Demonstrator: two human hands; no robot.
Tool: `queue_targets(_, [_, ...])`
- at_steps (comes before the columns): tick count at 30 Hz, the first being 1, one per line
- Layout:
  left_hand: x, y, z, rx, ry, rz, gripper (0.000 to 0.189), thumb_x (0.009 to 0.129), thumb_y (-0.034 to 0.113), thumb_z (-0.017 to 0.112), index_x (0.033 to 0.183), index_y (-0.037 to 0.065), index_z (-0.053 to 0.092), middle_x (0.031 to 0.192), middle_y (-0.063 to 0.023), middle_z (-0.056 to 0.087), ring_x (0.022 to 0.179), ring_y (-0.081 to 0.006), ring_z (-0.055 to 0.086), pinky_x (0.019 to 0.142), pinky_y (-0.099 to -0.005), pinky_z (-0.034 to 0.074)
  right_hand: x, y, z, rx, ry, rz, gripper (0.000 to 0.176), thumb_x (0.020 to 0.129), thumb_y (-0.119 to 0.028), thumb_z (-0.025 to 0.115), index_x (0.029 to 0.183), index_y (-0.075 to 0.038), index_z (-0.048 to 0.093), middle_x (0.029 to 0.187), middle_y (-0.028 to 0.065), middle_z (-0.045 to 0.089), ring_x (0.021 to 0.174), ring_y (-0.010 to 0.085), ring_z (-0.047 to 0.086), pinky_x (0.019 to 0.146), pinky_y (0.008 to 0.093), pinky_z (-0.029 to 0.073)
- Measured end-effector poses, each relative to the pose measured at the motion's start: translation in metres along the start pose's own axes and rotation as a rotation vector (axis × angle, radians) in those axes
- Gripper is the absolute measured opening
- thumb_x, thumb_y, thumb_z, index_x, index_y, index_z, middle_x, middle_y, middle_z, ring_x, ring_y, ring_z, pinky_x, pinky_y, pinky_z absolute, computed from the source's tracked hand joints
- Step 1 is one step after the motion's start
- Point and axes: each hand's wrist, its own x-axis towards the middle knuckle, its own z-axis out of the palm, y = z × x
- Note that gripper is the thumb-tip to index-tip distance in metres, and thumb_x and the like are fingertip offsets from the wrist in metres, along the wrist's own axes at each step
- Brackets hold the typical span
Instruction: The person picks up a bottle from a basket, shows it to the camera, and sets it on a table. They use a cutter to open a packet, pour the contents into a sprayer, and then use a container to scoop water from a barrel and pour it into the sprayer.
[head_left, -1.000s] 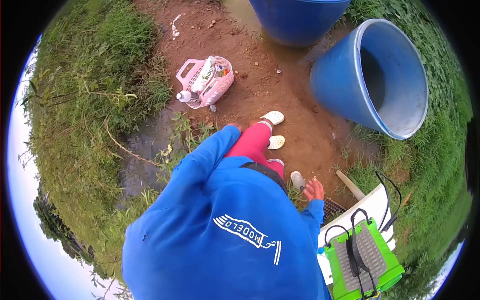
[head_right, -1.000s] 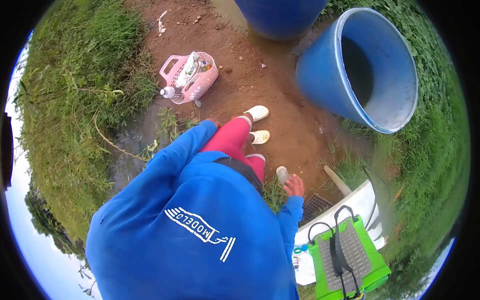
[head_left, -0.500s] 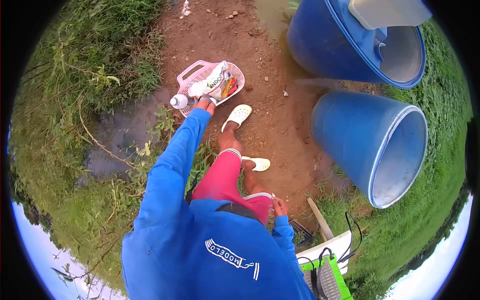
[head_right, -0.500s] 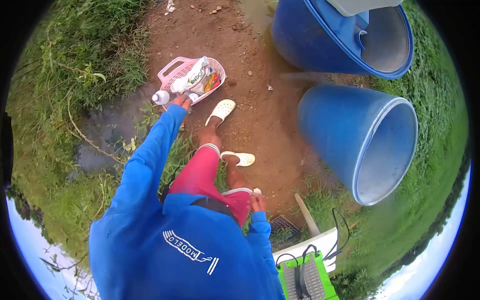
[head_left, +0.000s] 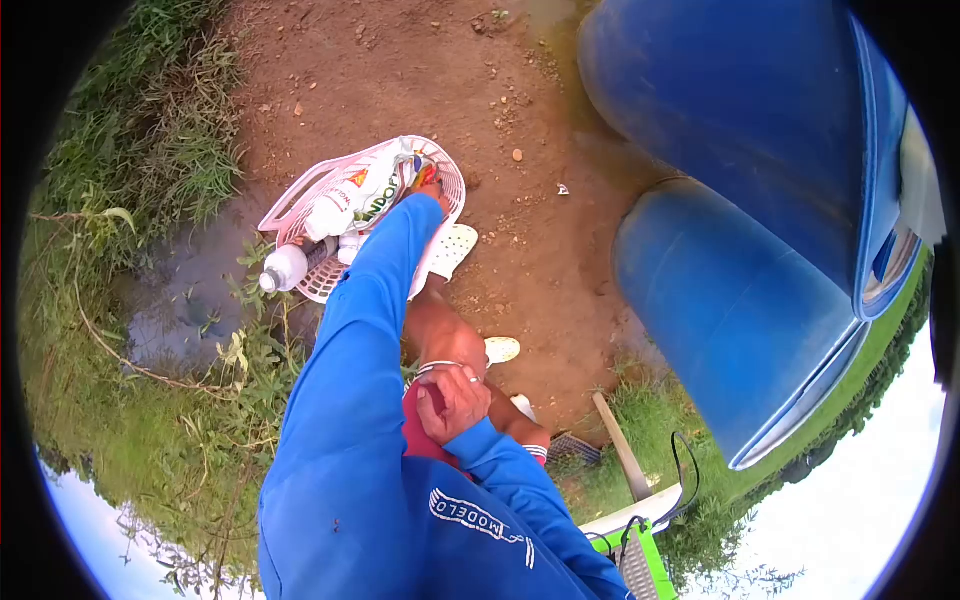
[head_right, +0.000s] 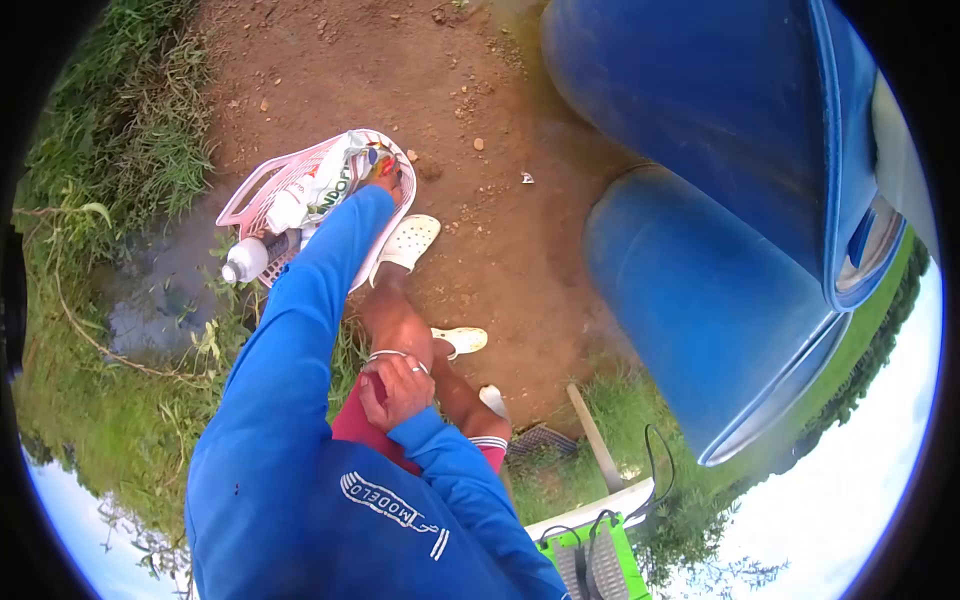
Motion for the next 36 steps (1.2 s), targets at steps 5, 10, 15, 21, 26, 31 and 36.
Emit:
queue_targets(5, [0.019, 0.016, 0.003, 0.239, 0.067, -0.088, 0.07, 0.081, 0.025, 0.057, 0.146, 0.009, 0.039, 0.14, -0.0283, 0.047, 0.121, -0.0448, 0.055, 0.107, -0.0486, 0.042, 0.01, 0.027, -0.013, 0.006, 0.039, 0.007, 0.012, 0.078, -0.015, 0.068, 0.088, -0.01, 0.064, 0.086, 0.0068, 0.066, 0.076, 0.0271, 0.062, 0.067, 0.0365, 0.05])
queue_targets(10, [0.008, 0.046, -0.033, 0.935, -0.407, 0.316, 0.041, 0.094, 0.017, 0.05, 0.132, 0.005, 0.06, 0.142, -0.0213, 0.051, 0.119, -0.04, 0.058, 0.1, -0.0493, 0.049, 0.008, 0.029, -0.015, 0.0, 0.03, 0.078, 0.013, 0.076, -0.012, 0.069, 0.088, -0.01, 0.064, 0.086, 0.0063, 0.066, 0.074, 0.027, 0.061, 0.066, 0.0356, 0.05])
queue_targets(15, [0.085, -0.024, 0.05, 0.09, -0.001, -0.272, 0.046, 0.084, 0.022, 0.058, 0.128, 0.008, 0.063, 0.126, -0.0219, 0.062, 0.116, -0.0369, 0.062, 0.1, -0.0491, 0.049, 0.014, 0.031, -0.016, 0.005, 0.036, 0.063, 0.014, 0.075, -0.012, 0.069, 0.088, -0.011, 0.064, 0.086, 0.0061, 0.065, 0.073, 0.0267, 0.061, 0.066, 0.0357, 0.05])
queue_targets(21, [0.059, -0.003, 0.008, 0.196, -0.11, -0.205, 0.047, 0.082, 0.022, 0.058, 0.127, 0.008, 0.064, 0.125, -0.0221, 0.063, 0.115, -0.0373, 0.062, 0.1, -0.0486, 0.049, 0.014, 0.034, -0.02, 0.008, 0.043, 0.105, 0.014, 0.075, -0.013, 0.069, 0.089, -0.012, 0.064, 0.087, 0.005, 0.066, 0.075, 0.0265, 0.061, 0.066, 0.0359, 0.05])
queue_targets(26, [0.057, -0.009, 0.009, 0.221, -0.155, -0.192, 0.047, 0.081, 0.023, 0.059, 0.126, 0.008, 0.065, 0.123, -0.0222, 0.064, 0.114, -0.0376, 0.063, 0.1, -0.0482, 0.049, 0.012, 0.037, -0.021, 0.019, 0.048, 0.116, 0.014, 0.075, -0.013, 0.069, 0.089, -0.012, 0.064, 0.088, 0.005, 0.066, 0.075, 0.0264, 0.061, 0.066, 0.0357, 0.05])
queue_targets(31, [0.061, -0.01, 0.012, 0.198, -0.147, -0.186, 0.048, 0.08, 0.023, 0.059, 0.124, 0.008, 0.065, 0.122, -0.0223, 0.064, 0.113, -0.0379, 0.063, 0.099, -0.0478, 0.049, 0.011, 0.04, -0.024, 0.011, 0.037, 0.132, 0.013, 0.075, -0.012, 0.068, 0.088, -0.011, 0.064, 0.088, 0.0061, 0.066, 0.074, 0.0268, 0.061, 0.066, 0.0353, 0.05])
queue_targets(36, [0.047, -0.001, 0.0, 0.158, -0.129, -0.154, 0.048, 0.078, 0.024, 0.059, 0.123, 0.008, 0.066, 0.121, -0.0224, 0.065, 0.112, -0.0383, 0.063, 0.099, -0.0474, 0.049, 0.008, 0.041, -0.024, 0.03, 0.06, 0.11, 0.013, 0.076, -0.013, 0.067, 0.088, -0.011, 0.063, 0.087, 0.0064, 0.065, 0.074, 0.0277, 0.061, 0.067, 0.0361, 0.05])
